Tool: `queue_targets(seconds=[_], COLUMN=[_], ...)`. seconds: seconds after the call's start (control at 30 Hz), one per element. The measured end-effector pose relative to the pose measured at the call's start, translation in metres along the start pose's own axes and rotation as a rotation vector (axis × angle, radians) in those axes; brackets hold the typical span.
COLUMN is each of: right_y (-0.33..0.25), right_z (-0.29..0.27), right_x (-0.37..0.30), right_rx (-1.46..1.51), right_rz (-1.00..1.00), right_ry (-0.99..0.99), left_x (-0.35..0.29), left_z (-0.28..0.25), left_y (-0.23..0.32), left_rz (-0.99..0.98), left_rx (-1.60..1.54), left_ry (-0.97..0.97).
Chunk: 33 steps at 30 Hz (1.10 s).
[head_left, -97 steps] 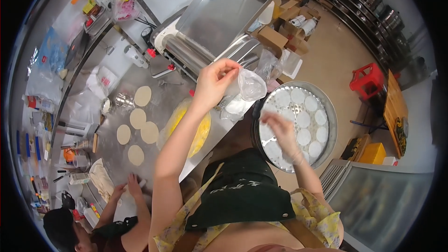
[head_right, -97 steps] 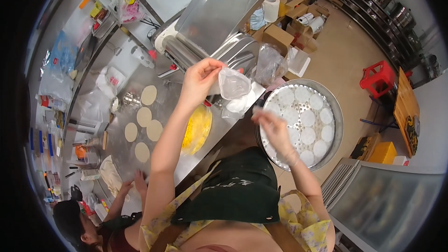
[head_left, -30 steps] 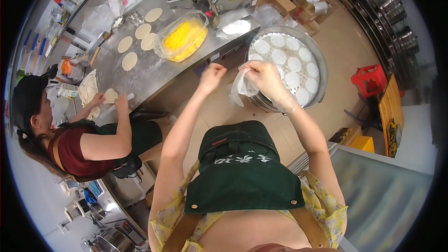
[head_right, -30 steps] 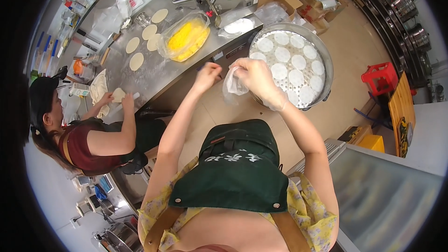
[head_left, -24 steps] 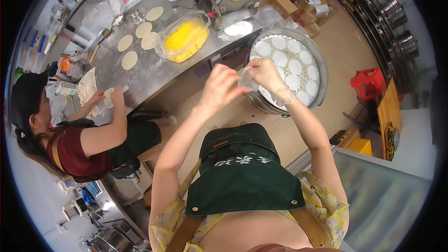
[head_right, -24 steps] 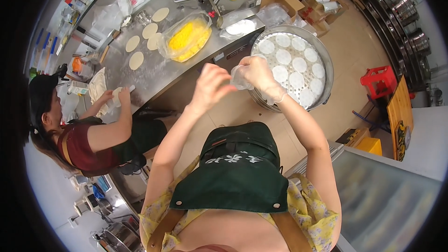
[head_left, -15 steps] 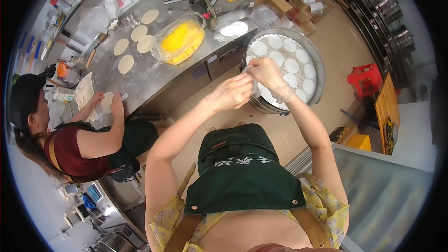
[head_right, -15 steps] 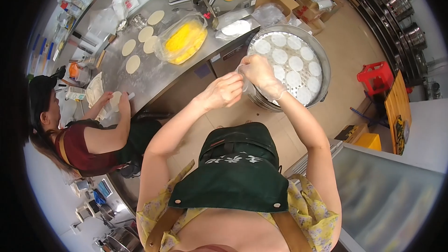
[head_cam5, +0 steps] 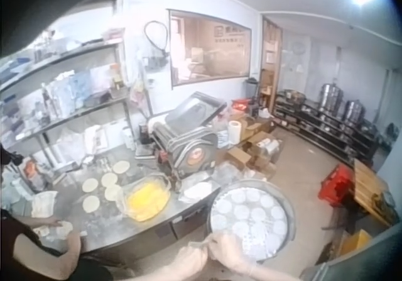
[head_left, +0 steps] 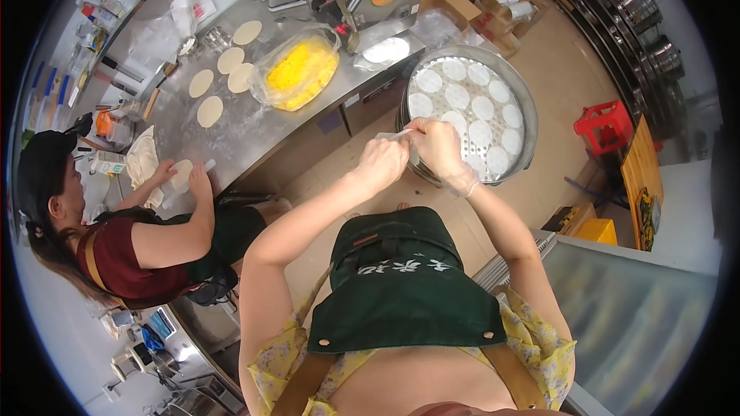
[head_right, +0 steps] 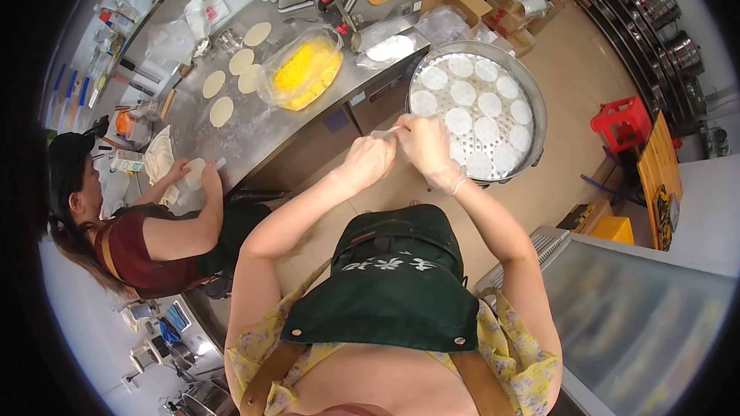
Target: Preparing and filling baozi dough circles at a bakery station.
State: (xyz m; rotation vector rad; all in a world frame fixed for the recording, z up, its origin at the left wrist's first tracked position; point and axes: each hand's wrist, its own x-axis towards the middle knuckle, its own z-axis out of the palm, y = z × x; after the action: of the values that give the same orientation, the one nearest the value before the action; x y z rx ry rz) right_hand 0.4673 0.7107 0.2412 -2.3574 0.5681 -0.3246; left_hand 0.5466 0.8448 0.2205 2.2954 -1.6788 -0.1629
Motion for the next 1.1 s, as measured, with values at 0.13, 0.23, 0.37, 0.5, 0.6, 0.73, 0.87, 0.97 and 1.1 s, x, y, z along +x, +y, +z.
queue_targets(seconds=[0.13, 0.23, 0.37, 0.5, 0.6, 0.73, 0.87, 0.97, 1.1], right_y=[-0.002, 0.005, -0.005, -0.006, -0.012, -0.021, -0.020, -0.027, -0.038], right_z=[0.014, 0.032, 0.037, 0.032, 0.030, 0.030, 0.044, 0.053, 0.046], right_x=[-0.011, -0.019, -0.033, -0.042, -0.045, -0.048, -0.053, -0.050, -0.037], right_rx=[0.045, 0.020, 0.020, 0.147, 0.097, 0.169, 0.003, 0.058, 0.072], right_rz=[-0.023, -0.232, -0.259, -0.224, -0.241, -0.388, -0.465, -0.504, -0.508], right_ry=[-0.003, 0.051, 0.063, 0.167, 0.183, 0.276, 0.191, 0.235, 0.286], left_x=[-0.005, -0.013, -0.019, -0.015, -0.014, -0.014, -0.010, -0.014, 0.021], left_z=[0.023, 0.044, 0.054, 0.007, -0.004, 0.009, 0.049, 0.034, 0.050], left_y=[-0.013, -0.019, -0.040, -0.043, -0.042, -0.016, -0.021, -0.017, -0.045], left_rz=[0.448, 0.421, 0.343, 0.080, -0.021, -0.306, 0.085, 0.131, 0.160], left_rx=[0.101, -0.059, -0.152, -0.690, -0.744, -0.654, -0.172, 1.072, 0.235], left_ry=[0.189, -0.105, -0.091, -0.269, -0.398, -0.490, 0.183, -0.107, 0.186])
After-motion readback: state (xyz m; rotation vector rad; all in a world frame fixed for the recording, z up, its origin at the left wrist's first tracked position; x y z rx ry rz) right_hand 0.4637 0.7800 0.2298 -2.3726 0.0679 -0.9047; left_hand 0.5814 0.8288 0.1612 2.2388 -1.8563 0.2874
